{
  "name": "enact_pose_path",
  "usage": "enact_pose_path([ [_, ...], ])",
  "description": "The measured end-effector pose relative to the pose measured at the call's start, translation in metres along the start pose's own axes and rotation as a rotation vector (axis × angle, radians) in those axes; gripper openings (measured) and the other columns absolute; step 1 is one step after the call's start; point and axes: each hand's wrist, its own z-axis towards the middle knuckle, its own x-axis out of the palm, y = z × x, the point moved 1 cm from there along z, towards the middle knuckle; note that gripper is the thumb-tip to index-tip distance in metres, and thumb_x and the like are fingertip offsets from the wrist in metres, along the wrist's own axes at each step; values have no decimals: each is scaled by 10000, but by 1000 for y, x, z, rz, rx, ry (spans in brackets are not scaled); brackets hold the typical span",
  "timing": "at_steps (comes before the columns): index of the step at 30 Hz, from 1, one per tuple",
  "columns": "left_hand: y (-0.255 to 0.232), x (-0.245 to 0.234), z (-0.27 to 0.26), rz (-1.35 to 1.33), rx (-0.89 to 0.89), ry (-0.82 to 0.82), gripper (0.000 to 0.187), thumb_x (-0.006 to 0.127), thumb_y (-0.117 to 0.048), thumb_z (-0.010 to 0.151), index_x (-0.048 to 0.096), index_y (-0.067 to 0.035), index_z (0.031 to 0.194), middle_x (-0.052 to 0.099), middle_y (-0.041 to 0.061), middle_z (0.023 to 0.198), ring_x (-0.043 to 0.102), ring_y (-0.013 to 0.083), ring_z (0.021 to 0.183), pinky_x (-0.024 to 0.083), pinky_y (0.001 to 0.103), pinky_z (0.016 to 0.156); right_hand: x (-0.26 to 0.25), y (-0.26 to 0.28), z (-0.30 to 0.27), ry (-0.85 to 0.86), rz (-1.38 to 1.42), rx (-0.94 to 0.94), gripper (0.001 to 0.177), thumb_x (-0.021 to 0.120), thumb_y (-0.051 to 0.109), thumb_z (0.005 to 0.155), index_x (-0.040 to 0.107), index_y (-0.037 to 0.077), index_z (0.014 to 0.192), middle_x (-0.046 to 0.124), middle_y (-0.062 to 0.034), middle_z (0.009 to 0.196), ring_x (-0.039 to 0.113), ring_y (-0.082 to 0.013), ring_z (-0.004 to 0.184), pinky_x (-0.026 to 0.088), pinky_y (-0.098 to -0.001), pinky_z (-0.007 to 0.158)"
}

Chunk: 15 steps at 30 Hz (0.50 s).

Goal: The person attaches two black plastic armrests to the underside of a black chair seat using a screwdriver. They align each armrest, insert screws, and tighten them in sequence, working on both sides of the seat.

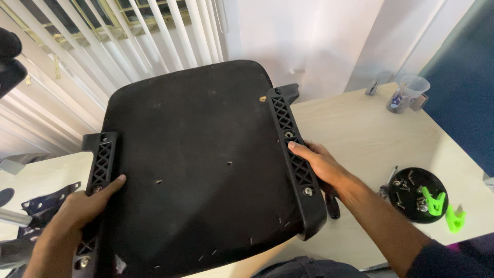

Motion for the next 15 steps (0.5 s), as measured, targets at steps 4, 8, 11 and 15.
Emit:
enact_pose_path([
  [4,-54,14,-77,536,521,-650,996,820,-647,774,565,119,1358,624,354,1201,615,497,1094,498,619,831,-5,-10,6,23,79,-17,450,637,309,955,640,-26,1256,745,-120,1038,740,-188,834,620,-338,724],
  [8,-138,90,-193,-60,1504,0,196,751,-190,846,769,-105,1022,767,112,1003,725,282,946,585,413,829,-12,-19,11,-13,67,-9,449,663,341,934,672,-24,1195,742,-143,986,726,-211,769,611,-334,649],
  [11,-180,135,-260,-123,1765,381,249,749,-150,877,753,-40,1100,728,139,1043,690,341,1002,550,454,885,-15,-20,18,-16,54,-51,444,700,356,925,680,-12,1173,708,-108,965,696,-178,760,585,-322,622],
  [15,-207,150,-270,194,1799,477,229,692,-78,882,728,-13,1098,694,139,1122,695,307,1017,561,424,889,-14,-16,19,-16,53,-47,473,716,380,894,677,-8,1164,703,-106,935,684,-181,735,578,-329,597],
])
